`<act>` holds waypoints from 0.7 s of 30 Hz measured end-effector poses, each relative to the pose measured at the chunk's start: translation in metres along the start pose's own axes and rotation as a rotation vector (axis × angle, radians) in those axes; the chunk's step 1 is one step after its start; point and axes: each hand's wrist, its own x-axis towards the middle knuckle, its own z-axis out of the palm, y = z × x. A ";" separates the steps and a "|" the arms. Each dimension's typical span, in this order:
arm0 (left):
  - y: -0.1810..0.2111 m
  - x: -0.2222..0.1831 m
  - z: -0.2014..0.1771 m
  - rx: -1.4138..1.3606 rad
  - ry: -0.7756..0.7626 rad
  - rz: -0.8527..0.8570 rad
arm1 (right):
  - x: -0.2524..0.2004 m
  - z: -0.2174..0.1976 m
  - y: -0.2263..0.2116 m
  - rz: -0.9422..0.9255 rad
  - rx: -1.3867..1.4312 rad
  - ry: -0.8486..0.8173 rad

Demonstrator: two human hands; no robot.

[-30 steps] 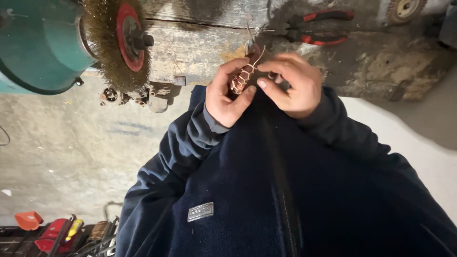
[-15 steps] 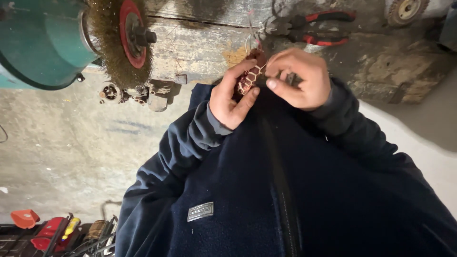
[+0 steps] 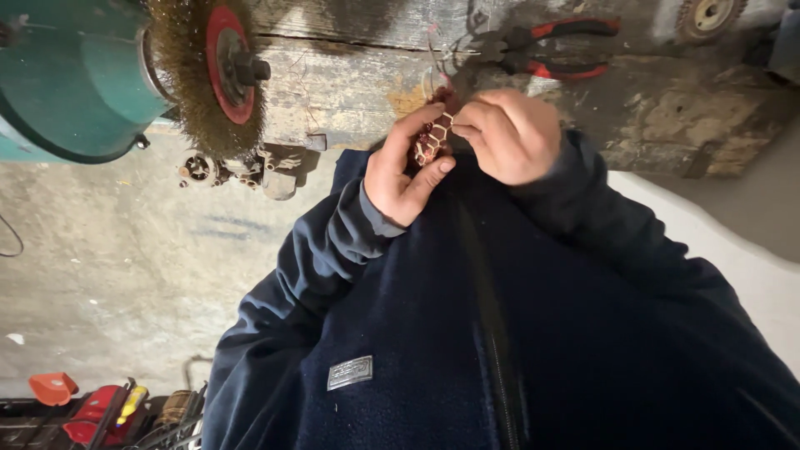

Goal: The person hand-stitches a snakeskin cover around a small cylindrical object, pulling thread tight and working the stitches around the piece. They briefly use pliers to cut or grip the thread and continue tightening and adjusting the stitching by hand.

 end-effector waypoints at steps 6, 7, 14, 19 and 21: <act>-0.014 0.002 0.008 -0.236 0.032 -0.020 | -0.011 0.031 0.016 -0.118 -0.004 0.148; -0.018 0.003 0.010 -0.268 0.069 0.033 | -0.011 0.031 0.013 -0.128 0.010 0.134; -0.007 0.003 0.002 -0.156 0.148 -0.077 | -0.004 0.016 -0.001 0.317 0.305 0.062; -0.003 0.004 -0.001 -0.075 0.045 0.062 | 0.009 0.005 -0.005 0.255 0.389 0.062; 0.002 0.005 -0.004 -0.066 0.021 0.057 | 0.009 0.003 -0.001 0.276 0.377 0.039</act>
